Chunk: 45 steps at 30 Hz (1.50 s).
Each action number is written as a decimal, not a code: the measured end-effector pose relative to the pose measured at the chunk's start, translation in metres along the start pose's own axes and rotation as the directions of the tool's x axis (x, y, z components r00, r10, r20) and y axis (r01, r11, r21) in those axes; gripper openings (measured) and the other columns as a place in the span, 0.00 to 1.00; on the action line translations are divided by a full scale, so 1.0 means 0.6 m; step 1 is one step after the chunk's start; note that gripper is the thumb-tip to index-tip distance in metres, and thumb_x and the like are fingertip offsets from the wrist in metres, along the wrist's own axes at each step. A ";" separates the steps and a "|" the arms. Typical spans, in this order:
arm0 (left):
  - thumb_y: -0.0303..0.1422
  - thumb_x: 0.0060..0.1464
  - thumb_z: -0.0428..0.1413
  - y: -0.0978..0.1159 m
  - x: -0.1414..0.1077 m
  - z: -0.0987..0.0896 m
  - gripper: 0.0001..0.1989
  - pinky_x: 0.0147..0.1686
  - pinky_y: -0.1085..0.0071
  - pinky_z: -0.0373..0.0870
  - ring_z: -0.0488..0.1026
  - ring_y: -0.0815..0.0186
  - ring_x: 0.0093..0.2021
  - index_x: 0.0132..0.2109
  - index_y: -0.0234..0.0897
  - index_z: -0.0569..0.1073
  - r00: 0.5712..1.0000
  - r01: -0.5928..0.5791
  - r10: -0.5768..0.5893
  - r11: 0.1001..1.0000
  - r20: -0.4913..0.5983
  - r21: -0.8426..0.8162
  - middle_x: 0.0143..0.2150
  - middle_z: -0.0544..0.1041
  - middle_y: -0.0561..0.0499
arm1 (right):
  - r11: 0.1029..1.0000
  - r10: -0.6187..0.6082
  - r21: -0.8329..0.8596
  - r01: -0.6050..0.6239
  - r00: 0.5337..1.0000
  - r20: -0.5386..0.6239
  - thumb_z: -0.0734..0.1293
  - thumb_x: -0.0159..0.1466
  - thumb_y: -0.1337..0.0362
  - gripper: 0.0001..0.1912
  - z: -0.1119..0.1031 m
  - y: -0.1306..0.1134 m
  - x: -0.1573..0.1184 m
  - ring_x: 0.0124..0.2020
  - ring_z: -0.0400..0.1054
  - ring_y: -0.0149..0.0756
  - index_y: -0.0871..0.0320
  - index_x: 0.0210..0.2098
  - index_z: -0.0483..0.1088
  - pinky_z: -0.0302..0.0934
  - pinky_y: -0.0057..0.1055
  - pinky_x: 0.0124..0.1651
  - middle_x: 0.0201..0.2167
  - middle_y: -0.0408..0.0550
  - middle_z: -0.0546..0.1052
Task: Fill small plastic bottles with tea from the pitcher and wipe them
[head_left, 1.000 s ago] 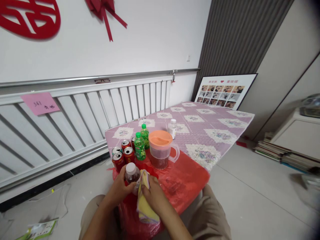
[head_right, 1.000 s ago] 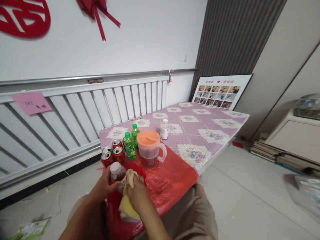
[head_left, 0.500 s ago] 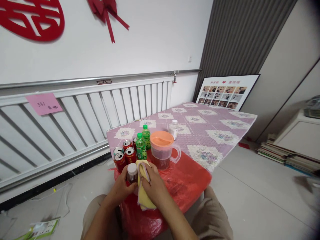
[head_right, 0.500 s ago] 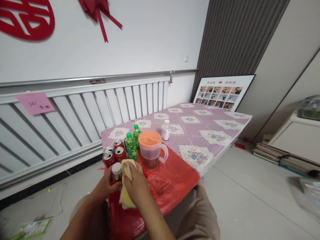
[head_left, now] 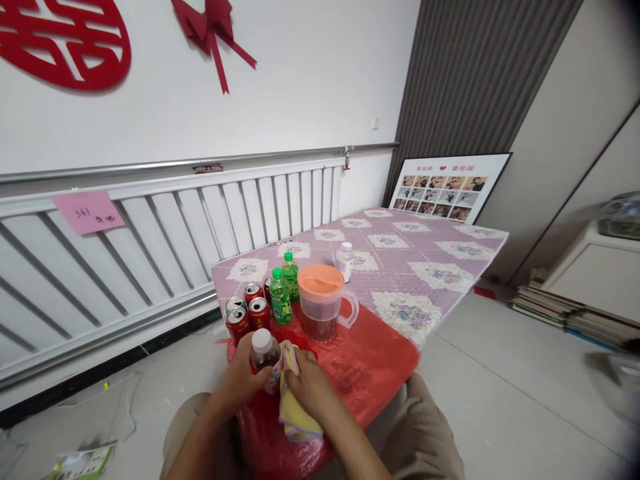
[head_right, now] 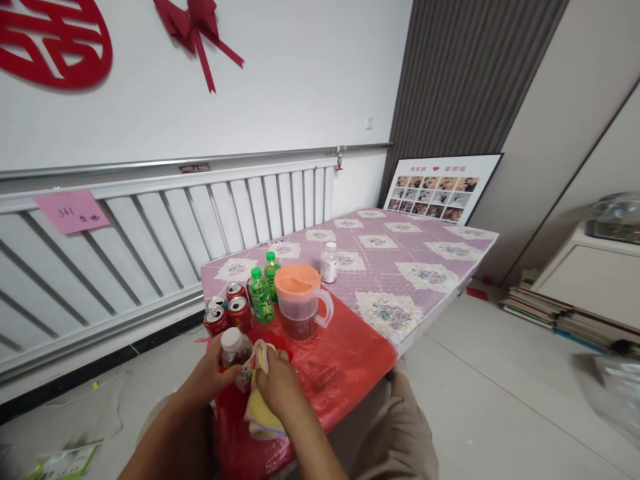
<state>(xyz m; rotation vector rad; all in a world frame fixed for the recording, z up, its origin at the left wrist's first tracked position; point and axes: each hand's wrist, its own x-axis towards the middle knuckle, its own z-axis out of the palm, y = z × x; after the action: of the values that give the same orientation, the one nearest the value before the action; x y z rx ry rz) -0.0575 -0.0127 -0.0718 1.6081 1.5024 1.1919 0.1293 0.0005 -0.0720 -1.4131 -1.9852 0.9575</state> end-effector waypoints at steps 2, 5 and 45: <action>0.34 0.43 0.62 -0.003 -0.003 0.011 0.31 0.63 0.48 0.60 0.67 0.48 0.59 0.56 0.37 0.67 0.997 0.017 -0.015 0.999 -0.081 0.031 0.55 0.71 0.42 | 1.000 -0.014 0.012 0.014 1.000 -0.011 0.62 0.63 0.70 0.26 0.001 0.000 -0.001 0.58 0.68 0.45 0.62 0.61 0.67 0.59 0.39 0.61 0.54 0.60 0.74; 0.37 0.43 0.64 -0.008 -0.003 0.025 0.29 0.63 0.44 0.58 0.65 0.45 0.59 0.53 0.37 0.68 0.986 0.046 -0.037 0.998 -0.166 0.052 0.53 0.71 0.43 | 0.998 -0.044 0.037 0.045 0.999 -0.032 0.61 0.64 0.70 0.26 0.002 -0.001 -0.006 0.59 0.66 0.42 0.60 0.61 0.66 0.58 0.36 0.63 0.56 0.58 0.72; 0.37 0.44 0.63 -0.020 0.005 0.006 0.35 0.57 0.58 0.68 0.73 0.54 0.56 0.59 0.38 0.63 0.989 0.061 -0.082 0.984 -0.127 -0.165 0.56 0.74 0.42 | 0.999 -0.016 -0.041 0.018 0.998 0.055 0.61 0.63 0.70 0.30 -0.009 -0.021 0.006 0.57 0.69 0.48 0.58 0.65 0.62 0.62 0.42 0.58 0.57 0.61 0.71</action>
<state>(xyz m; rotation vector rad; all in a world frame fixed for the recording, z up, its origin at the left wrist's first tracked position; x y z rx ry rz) -0.0592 -0.0074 -0.0835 1.3808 1.4919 1.3654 0.1248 0.0029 -0.0586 -1.4042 -2.0651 0.9619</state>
